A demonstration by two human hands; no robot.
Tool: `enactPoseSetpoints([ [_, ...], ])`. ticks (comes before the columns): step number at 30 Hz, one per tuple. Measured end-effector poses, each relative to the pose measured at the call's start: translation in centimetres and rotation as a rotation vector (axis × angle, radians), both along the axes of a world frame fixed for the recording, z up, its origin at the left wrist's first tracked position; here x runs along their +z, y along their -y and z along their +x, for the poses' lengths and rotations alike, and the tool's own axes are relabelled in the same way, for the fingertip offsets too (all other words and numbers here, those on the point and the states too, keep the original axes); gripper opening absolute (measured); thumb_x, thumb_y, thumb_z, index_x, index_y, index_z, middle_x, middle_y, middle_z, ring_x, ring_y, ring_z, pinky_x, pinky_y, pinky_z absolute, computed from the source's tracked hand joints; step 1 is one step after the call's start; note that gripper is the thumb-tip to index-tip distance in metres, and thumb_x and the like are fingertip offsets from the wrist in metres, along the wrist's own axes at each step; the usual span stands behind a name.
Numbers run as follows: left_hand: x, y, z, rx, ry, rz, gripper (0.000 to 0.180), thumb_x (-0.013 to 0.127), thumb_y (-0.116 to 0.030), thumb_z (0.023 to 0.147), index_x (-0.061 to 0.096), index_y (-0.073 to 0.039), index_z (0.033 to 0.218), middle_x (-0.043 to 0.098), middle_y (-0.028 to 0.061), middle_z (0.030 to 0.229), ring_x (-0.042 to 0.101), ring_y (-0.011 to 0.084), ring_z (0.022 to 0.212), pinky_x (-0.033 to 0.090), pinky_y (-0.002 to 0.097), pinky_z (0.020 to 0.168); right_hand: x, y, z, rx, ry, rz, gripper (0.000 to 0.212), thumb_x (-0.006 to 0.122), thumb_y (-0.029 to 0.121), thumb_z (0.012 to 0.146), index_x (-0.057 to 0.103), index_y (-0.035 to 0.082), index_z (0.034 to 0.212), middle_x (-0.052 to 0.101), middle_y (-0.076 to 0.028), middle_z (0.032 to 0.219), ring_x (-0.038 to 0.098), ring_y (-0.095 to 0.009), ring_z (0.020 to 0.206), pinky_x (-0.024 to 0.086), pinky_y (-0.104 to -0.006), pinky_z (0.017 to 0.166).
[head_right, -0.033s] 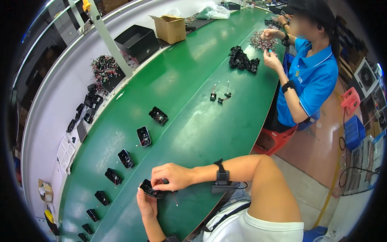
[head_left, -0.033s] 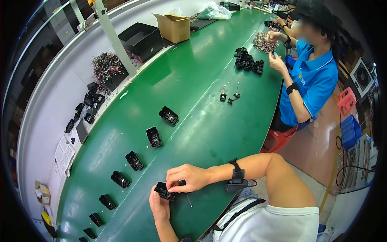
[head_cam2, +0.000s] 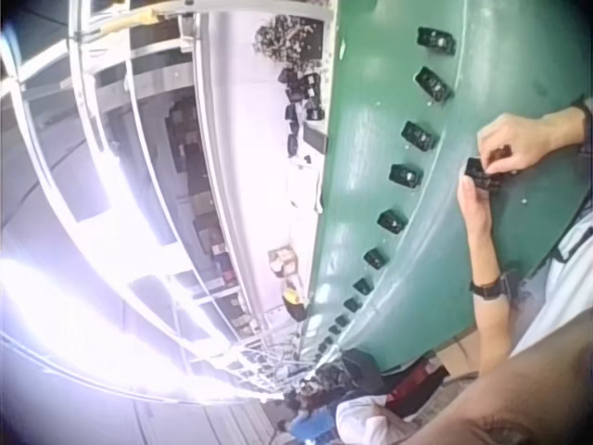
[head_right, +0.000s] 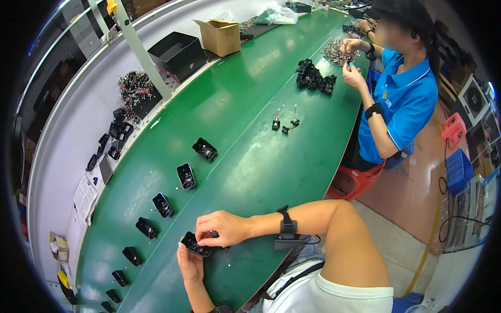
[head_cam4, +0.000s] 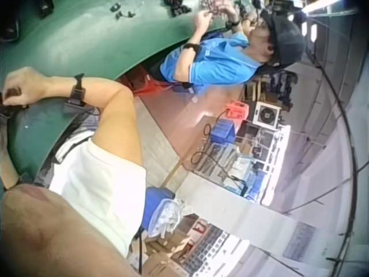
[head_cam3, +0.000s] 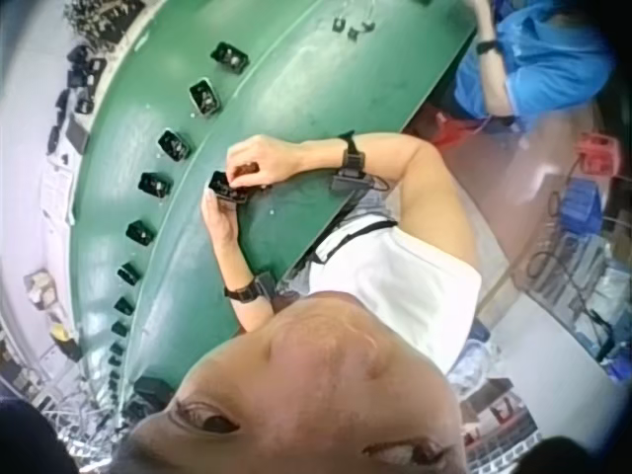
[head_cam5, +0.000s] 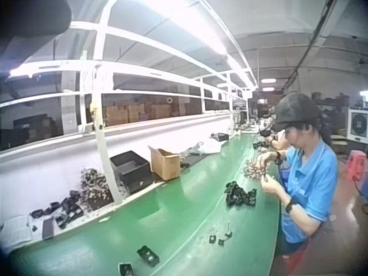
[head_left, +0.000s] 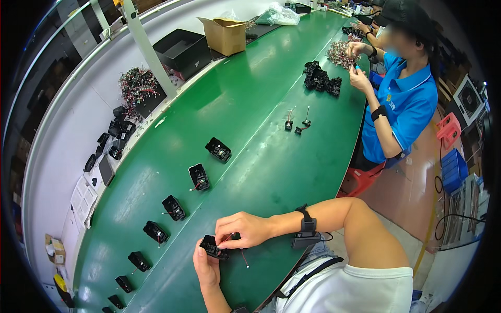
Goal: Assembling small electronic components into plastic housings on a factory production line.
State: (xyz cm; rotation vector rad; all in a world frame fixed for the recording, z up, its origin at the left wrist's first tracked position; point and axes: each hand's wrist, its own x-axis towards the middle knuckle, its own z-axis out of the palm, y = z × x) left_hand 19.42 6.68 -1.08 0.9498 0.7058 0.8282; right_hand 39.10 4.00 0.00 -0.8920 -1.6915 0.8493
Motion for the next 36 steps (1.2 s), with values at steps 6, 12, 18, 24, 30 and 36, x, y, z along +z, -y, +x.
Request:
enactPoseSetpoints([
  [6,-0.3,-0.5,-0.5,0.002,-0.015,0.005,0.053,0.050,-0.046,0.096,0.052,0.002,0.115,0.059,0.0083,0.105,0.059,0.0160,0.095,0.048,0.0289,0.083,-0.1,-0.5,-0.2,0.005,0.002,-0.011,0.010,0.069,0.010,0.084,0.066,0.002,0.090,0.062,-0.008,0.090,0.062,-0.019,0.075,0.052,-0.0289,0.065],
  [12,-0.5,-1.1,0.2,-0.062,-0.004,0.029,0.053,0.051,-0.046,0.095,0.052,0.002,0.117,0.059,0.0084,0.106,0.059,0.0169,0.097,0.048,0.0303,0.086,0.4,-0.2,0.8,-0.031,-0.007,0.031,0.010,0.069,0.010,0.084,0.066,0.002,0.089,0.062,-0.007,0.090,0.062,-0.019,0.073,0.052,-0.0292,0.065],
  [18,-2.2,-0.8,-0.2,0.027,0.103,-0.088,0.049,0.049,-0.044,0.098,0.053,-0.001,0.120,0.061,0.0111,0.114,0.061,0.0240,0.103,0.050,0.0394,0.088,-0.7,-0.6,0.7,-0.043,-0.045,0.079,0.012,0.070,0.014,0.083,0.066,0.003,0.087,0.062,-0.007,0.083,0.062,-0.018,0.071,0.050,-0.0294,0.063],
  [24,-2.9,-0.8,-1.6,-0.035,0.119,-0.070,0.045,0.045,-0.043,0.099,0.055,-0.002,0.116,0.062,0.0107,0.115,0.062,0.0242,0.100,0.054,0.0425,0.080,-0.9,-0.6,0.4,-0.102,-0.104,0.041,0.014,0.070,0.016,0.084,0.067,0.003,0.088,0.063,-0.007,0.083,0.061,-0.017,0.071,0.048,-0.0290,0.061],
  [30,-2.2,-1.8,0.0,0.026,0.026,-0.112,0.045,0.035,-0.041,0.102,0.055,-0.005,0.119,0.062,0.0105,0.115,0.060,0.0228,0.104,0.051,0.0404,0.086,0.4,-0.8,0.2,-0.137,-0.006,0.093,0.010,0.074,0.010,0.080,0.069,0.003,0.083,0.067,-0.009,0.086,0.063,-0.019,0.076,0.050,-0.0306,0.066],
  [36,-0.6,-1.8,0.5,-0.110,0.038,-0.050,0.052,0.038,-0.044,0.102,0.054,0.001,0.120,0.062,0.0085,0.108,0.062,0.0160,0.097,0.050,0.0322,0.087,1.7,-0.4,-0.3,-0.021,0.105,-0.004,0.008,0.072,0.005,0.080,0.068,0.002,0.085,0.062,-0.008,0.084,0.060,-0.015,0.068,0.049,-0.0262,0.059],
])
